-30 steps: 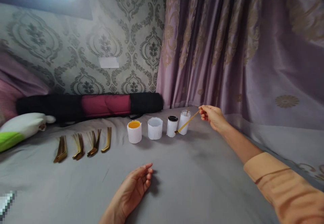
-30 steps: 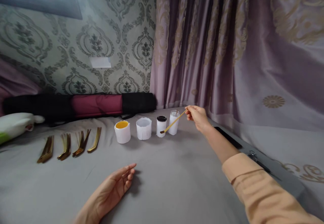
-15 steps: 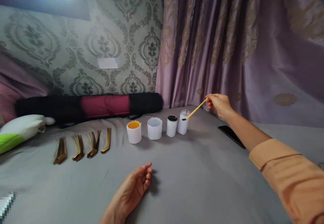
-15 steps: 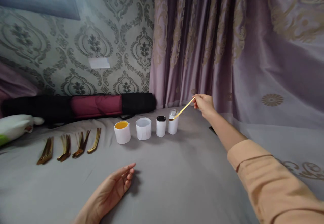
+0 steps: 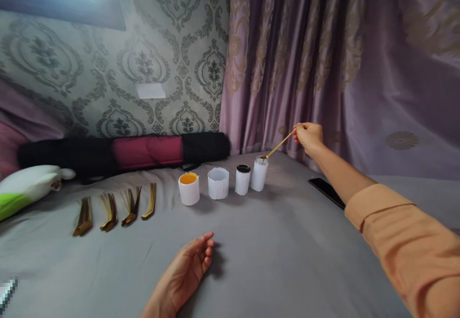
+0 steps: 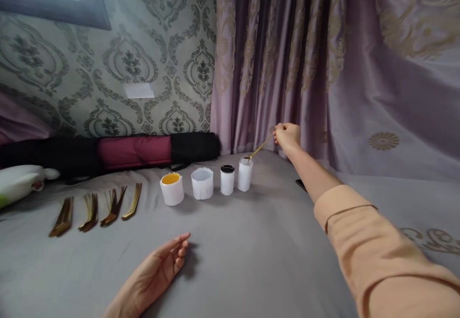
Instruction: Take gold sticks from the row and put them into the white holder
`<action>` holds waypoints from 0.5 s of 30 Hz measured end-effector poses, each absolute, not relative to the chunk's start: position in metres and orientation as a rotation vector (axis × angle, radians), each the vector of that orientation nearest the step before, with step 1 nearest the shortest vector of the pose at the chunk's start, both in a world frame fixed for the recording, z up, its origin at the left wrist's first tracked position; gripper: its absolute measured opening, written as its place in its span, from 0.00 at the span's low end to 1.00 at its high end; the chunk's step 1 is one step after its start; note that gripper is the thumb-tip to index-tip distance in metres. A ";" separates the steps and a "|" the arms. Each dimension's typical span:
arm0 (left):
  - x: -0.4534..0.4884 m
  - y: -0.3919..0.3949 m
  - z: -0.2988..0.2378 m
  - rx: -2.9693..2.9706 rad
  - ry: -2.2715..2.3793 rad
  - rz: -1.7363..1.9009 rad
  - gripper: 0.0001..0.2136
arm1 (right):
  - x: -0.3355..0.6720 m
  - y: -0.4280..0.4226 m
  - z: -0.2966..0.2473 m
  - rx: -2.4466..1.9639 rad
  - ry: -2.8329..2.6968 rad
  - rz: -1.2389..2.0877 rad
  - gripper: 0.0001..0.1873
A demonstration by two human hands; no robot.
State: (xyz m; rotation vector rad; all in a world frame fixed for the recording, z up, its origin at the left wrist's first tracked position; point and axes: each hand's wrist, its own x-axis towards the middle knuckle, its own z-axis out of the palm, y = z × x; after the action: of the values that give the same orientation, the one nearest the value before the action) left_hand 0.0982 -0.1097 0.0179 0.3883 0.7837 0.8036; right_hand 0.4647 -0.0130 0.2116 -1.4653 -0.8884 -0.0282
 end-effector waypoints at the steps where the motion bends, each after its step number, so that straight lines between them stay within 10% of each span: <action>1: 0.098 -0.110 0.018 0.388 0.785 0.805 0.11 | 0.465 -0.011 0.211 -1.470 -0.903 -0.050 0.08; 15: 0.097 -0.110 0.019 0.386 0.780 0.802 0.10 | 0.465 0.010 0.195 -1.673 -1.114 -0.244 0.15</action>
State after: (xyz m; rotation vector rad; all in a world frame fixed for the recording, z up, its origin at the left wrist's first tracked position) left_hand 0.0971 -0.1102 0.0190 0.3860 0.7801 0.8020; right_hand 0.4646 0.0097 0.1954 -1.6725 -1.1137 -0.2437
